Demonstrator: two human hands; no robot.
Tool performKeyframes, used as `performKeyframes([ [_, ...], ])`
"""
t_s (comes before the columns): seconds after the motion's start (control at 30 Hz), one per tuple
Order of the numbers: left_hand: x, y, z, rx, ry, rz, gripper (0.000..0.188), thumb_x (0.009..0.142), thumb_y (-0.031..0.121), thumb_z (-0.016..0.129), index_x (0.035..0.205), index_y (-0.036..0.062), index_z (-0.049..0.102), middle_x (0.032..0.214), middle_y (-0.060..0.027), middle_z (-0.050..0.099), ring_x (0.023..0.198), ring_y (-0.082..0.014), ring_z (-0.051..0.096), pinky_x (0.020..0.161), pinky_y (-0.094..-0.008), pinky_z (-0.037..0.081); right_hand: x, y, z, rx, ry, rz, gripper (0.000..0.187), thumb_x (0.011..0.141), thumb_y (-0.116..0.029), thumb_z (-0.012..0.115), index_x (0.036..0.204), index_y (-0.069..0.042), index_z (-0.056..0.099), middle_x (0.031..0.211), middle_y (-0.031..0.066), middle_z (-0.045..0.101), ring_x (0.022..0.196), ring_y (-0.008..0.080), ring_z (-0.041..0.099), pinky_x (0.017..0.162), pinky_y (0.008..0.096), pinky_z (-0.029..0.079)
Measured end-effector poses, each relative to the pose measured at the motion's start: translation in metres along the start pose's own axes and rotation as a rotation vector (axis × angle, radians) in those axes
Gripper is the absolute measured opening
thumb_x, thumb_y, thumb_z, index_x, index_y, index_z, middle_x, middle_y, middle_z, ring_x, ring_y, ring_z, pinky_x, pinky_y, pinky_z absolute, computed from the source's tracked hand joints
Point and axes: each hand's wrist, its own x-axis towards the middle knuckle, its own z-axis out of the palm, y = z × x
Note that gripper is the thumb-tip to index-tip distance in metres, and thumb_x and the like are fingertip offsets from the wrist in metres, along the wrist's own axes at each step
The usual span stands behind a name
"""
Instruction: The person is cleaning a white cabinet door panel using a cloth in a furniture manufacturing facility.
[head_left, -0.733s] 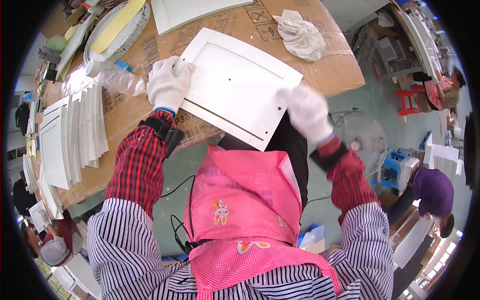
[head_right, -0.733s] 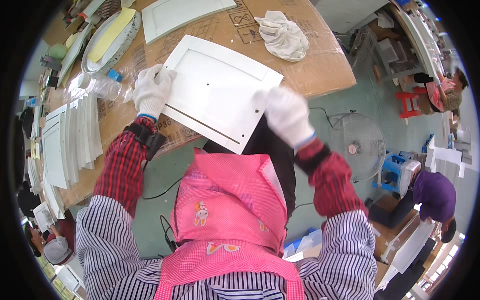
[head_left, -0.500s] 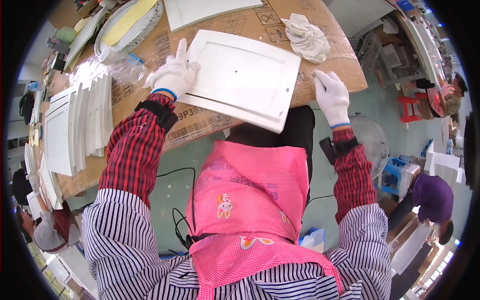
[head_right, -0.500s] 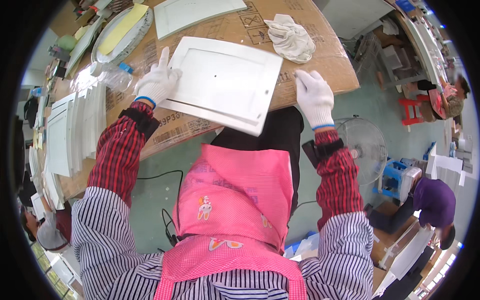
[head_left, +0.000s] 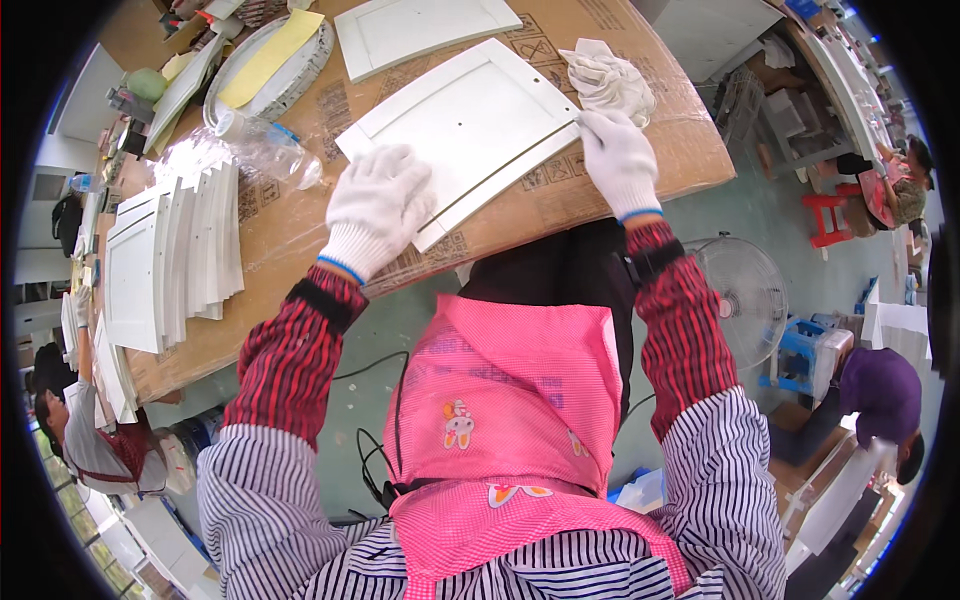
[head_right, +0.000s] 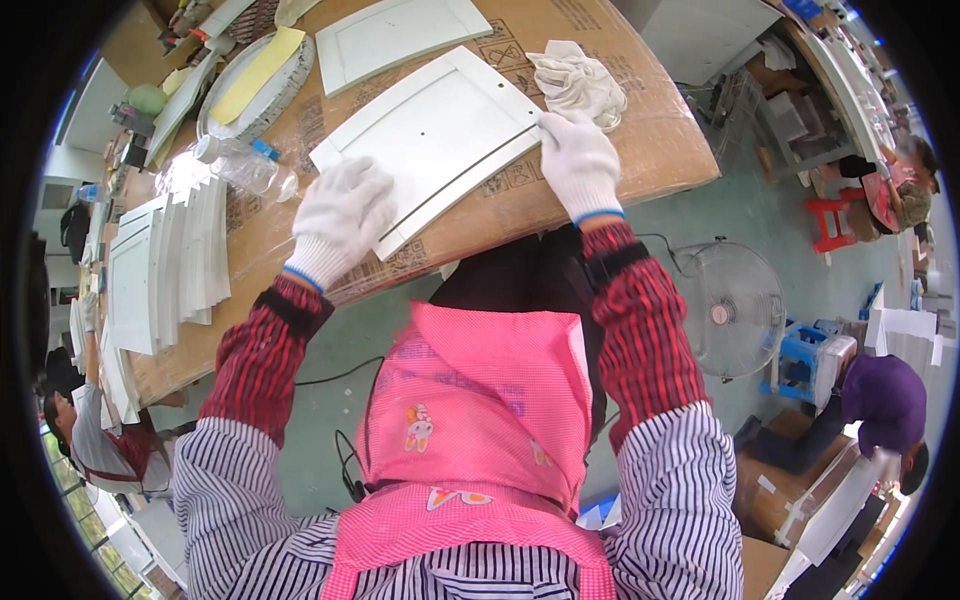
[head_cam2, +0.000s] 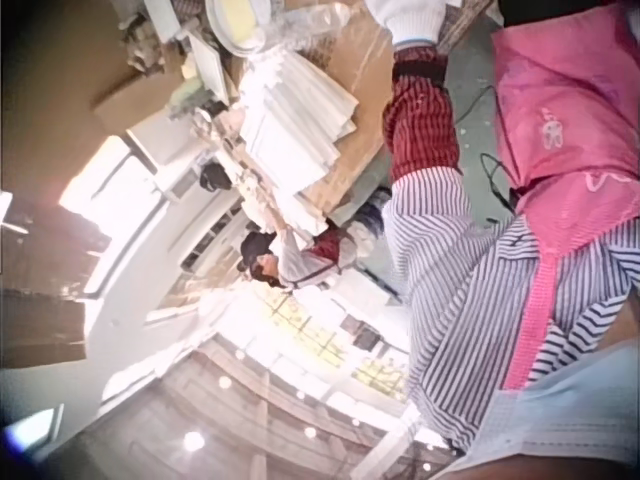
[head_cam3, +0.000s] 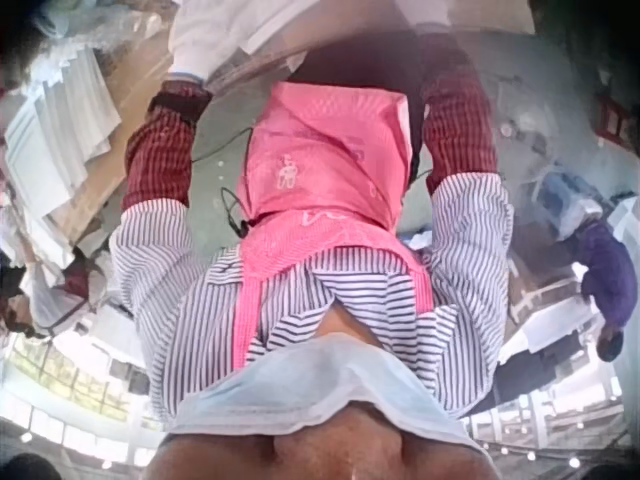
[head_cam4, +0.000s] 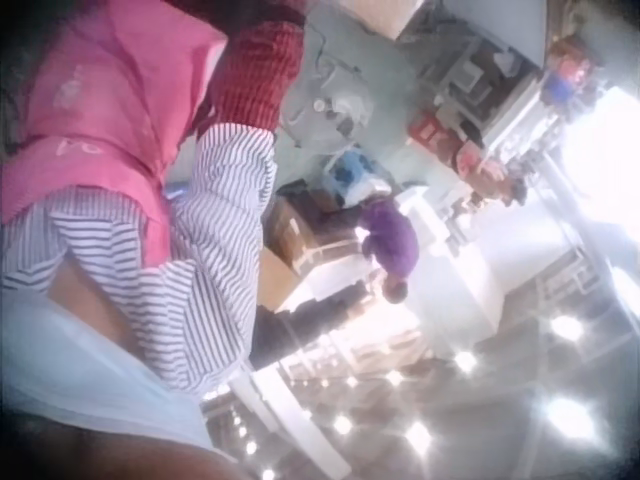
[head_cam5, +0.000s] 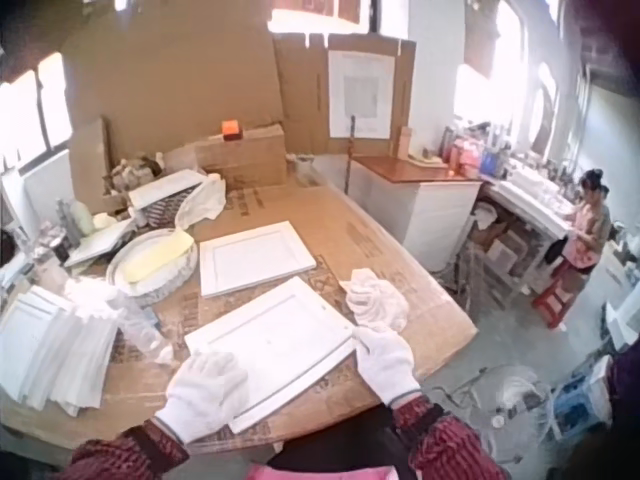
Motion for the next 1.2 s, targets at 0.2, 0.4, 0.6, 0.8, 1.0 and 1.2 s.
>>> performKeyframes([
  [0.2, 0.012, -0.033, 0.059, 0.071, 0.179, 0.174, 0.063, 0.106, 0.044, 0.049, 0.159, 0.0098, 0.041, 0.169, -0.0148, 0.035, 0.158, -0.0358, 0.026, 0.131, -0.0529, 0.011, -0.022, -0.080, 0.043, -0.124, -0.359, -0.023, 0.016, 0.090, -0.010, 0.057, 0.100, -0.012, 0.070, 0.089, 0.0116, 0.067, 0.086, 0.0333, 0.069, 0.074, 0.0457, 0.056],
  [0.4, 0.009, -0.041, 0.060, -0.059, 0.195, 0.147, 0.066, 0.105, 0.043, 0.049, 0.158, 0.0048, 0.040, 0.167, -0.0154, 0.038, 0.156, -0.0350, 0.030, 0.131, -0.0539, 0.011, -0.035, -0.115, 0.044, 0.019, -0.342, -0.197, 0.017, 0.086, -0.006, 0.059, 0.100, -0.011, 0.067, 0.086, 0.0099, 0.066, 0.080, 0.0327, 0.069, 0.071, 0.0434, 0.057],
  [0.6, 0.016, -0.033, 0.054, -0.144, 0.187, 0.157, 0.071, 0.103, 0.042, 0.051, 0.162, 0.0072, 0.033, 0.167, -0.0170, 0.038, 0.157, -0.0386, 0.027, 0.130, -0.0528, 0.014, -0.015, -0.053, 0.050, -0.148, -0.196, -0.095, 0.016, 0.088, -0.014, 0.059, 0.097, -0.009, 0.071, 0.088, 0.0133, 0.069, 0.084, 0.0336, 0.069, 0.073, 0.0448, 0.057],
  [0.8, 0.016, -0.040, 0.056, -0.579, 0.091, -0.204, 0.073, 0.104, 0.044, 0.046, 0.168, 0.0173, 0.024, 0.169, -0.0176, 0.034, 0.159, -0.0466, 0.017, 0.129, -0.0479, 0.021, -0.038, -0.160, 0.046, 0.066, -0.439, -0.214, 0.021, 0.085, -0.010, 0.059, 0.104, -0.012, 0.067, 0.094, 0.0095, 0.065, 0.088, 0.0296, 0.067, 0.069, 0.0443, 0.055],
  [1.0, 0.017, -0.031, 0.049, -0.554, 0.098, -0.126, 0.069, 0.107, 0.046, 0.038, 0.168, 0.0178, 0.024, 0.170, -0.0116, 0.034, 0.159, -0.0459, 0.016, 0.129, -0.0466, 0.021, -0.001, -0.040, 0.037, -0.385, -0.368, 0.045, 0.024, 0.102, -0.016, 0.056, 0.121, -0.013, 0.069, 0.097, 0.0130, 0.070, 0.084, 0.0315, 0.070, 0.070, 0.0466, 0.055],
  [1.2, 0.012, -0.039, 0.061, -0.700, 0.146, -0.175, 0.064, 0.108, 0.049, 0.032, 0.167, 0.0213, 0.030, 0.170, -0.0089, 0.034, 0.160, -0.0457, 0.015, 0.129, -0.0461, 0.021, -0.071, -0.165, 0.056, -0.282, -0.152, -0.293, 0.015, 0.093, -0.015, 0.058, 0.106, -0.012, 0.065, 0.090, 0.0092, 0.062, 0.078, 0.0286, 0.065, 0.061, 0.0419, 0.052],
])
